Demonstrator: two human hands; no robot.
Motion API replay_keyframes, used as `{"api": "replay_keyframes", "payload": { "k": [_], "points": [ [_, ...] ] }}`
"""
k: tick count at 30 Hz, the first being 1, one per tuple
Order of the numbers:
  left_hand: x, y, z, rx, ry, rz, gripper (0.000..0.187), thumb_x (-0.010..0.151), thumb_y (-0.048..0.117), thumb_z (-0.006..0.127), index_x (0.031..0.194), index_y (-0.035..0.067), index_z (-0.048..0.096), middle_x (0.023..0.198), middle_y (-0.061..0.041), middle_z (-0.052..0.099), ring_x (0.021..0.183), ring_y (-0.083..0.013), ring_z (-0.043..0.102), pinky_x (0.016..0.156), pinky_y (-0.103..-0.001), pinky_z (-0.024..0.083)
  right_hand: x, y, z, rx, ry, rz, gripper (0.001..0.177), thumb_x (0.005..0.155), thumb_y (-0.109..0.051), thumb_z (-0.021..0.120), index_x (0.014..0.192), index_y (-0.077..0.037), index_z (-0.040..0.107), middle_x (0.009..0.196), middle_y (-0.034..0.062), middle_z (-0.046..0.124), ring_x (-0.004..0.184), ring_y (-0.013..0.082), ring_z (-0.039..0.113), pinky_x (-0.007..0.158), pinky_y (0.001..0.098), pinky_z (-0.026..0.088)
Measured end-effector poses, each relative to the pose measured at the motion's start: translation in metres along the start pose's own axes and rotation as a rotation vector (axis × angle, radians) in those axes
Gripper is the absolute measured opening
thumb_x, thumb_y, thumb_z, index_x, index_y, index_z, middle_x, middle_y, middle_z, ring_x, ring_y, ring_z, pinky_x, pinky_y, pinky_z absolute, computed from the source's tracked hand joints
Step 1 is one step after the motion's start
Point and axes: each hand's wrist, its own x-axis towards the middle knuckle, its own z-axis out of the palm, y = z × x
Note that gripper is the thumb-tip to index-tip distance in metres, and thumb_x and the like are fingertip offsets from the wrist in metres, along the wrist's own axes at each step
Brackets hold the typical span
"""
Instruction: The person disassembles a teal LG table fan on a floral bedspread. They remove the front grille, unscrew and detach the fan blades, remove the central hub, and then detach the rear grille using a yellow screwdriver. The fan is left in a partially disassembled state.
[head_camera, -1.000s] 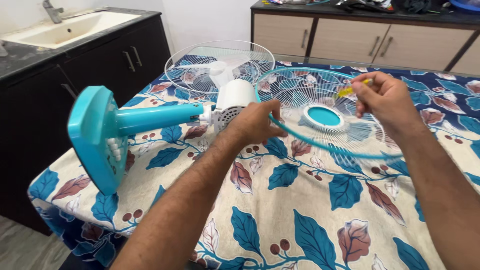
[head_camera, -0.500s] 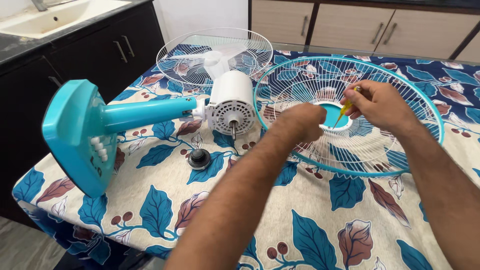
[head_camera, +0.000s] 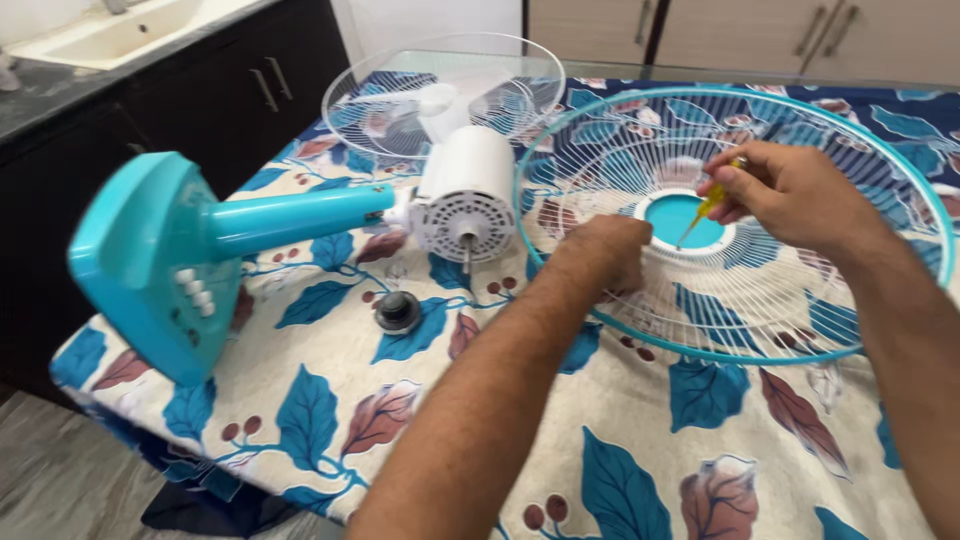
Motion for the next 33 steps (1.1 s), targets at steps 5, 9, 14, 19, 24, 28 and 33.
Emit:
{"api": "replay_keyframes", "payload": {
  "k": [5, 9, 14, 19, 24, 28, 33],
  "points": [
    [0.004, -0.001, 0.003, 0.033, -0.013, 0.026, 0.057, 0.074, 0.018, 0.081, 0.13, 0.018, 0.067, 0.127, -0.011, 0.07, 0.119, -0.029, 0.066, 0.1, -0.042, 0.055, 0.001, 0.004, -0.004, 0.034, -0.011, -0.074, 0.027, 0.106, -0.014, 0.053, 0.122, 0.004, 0.065, 0.103, 0.0137, 0.076, 0.086, 0.0198, 0.075, 0.077, 0.032, 0.061],
    [-0.002, 0.002, -0.001, 0.01, 0.015, 0.01, 0.061, 0.075, 0.018, 0.082, 0.133, 0.02, 0.065, 0.126, -0.008, 0.07, 0.118, -0.0265, 0.066, 0.098, -0.041, 0.056, 0.001, -0.001, 0.0, 0.042, 0.005, -0.03, 0.026, 0.106, -0.015, 0.053, 0.122, 0.003, 0.064, 0.102, 0.0123, 0.076, 0.085, 0.0185, 0.075, 0.077, 0.0325, 0.063],
    [-0.014, 0.009, -0.004, 0.025, -0.005, -0.042, 0.06, 0.078, 0.019, 0.081, 0.136, 0.022, 0.064, 0.127, -0.007, 0.07, 0.121, -0.0247, 0.065, 0.101, -0.042, 0.055, 0.0, -0.009, 0.008, -0.092, 0.001, 0.003, 0.028, 0.103, -0.015, 0.056, 0.127, -0.001, 0.06, 0.103, 0.0129, 0.076, 0.084, 0.018, 0.074, 0.075, 0.0327, 0.063],
    [-0.012, 0.017, -0.003, 0.046, 0.037, -0.028, 0.064, 0.079, 0.013, 0.078, 0.14, 0.024, 0.06, 0.132, -0.007, 0.066, 0.125, -0.0261, 0.061, 0.104, -0.045, 0.052, -0.003, -0.012, 0.01, -0.207, 0.054, 0.027, 0.027, 0.103, -0.018, 0.056, 0.125, -0.002, 0.058, 0.103, 0.0149, 0.076, 0.086, 0.0205, 0.077, 0.076, 0.0342, 0.063],
    [-0.009, 0.022, -0.001, 0.132, -0.002, -0.031, 0.062, 0.081, 0.006, 0.074, 0.139, 0.025, 0.062, 0.139, -0.008, 0.061, 0.13, -0.0277, 0.057, 0.107, -0.046, 0.05, -0.004, -0.015, 0.01, -0.24, 0.076, 0.087, 0.024, 0.104, -0.021, 0.058, 0.119, -0.002, 0.058, 0.1, 0.0159, 0.076, 0.086, 0.0223, 0.078, 0.075, 0.0356, 0.064],
    [-0.01, 0.019, -0.003, 0.103, -0.012, -0.063, 0.056, 0.083, 0.008, 0.071, 0.136, 0.024, 0.065, 0.134, -0.007, 0.066, 0.126, -0.0257, 0.061, 0.106, -0.046, 0.051, -0.005, -0.016, 0.015, -0.23, 0.056, 0.021, 0.022, 0.104, -0.02, 0.057, 0.116, -0.002, 0.061, 0.097, 0.0151, 0.076, 0.086, 0.0208, 0.078, 0.075, 0.0344, 0.064],
    [0.004, 0.011, -0.015, 0.026, -0.038, -0.091, 0.047, 0.086, 0.015, 0.068, 0.132, 0.022, 0.067, 0.127, -0.005, 0.071, 0.119, -0.0228, 0.067, 0.104, -0.044, 0.053, -0.004, -0.01, 0.016, -0.204, 0.058, 0.001, 0.022, 0.104, -0.019, 0.056, 0.116, -0.001, 0.06, 0.097, 0.0145, 0.075, 0.086, 0.0201, 0.077, 0.076, 0.0345, 0.064]
  ]
}}
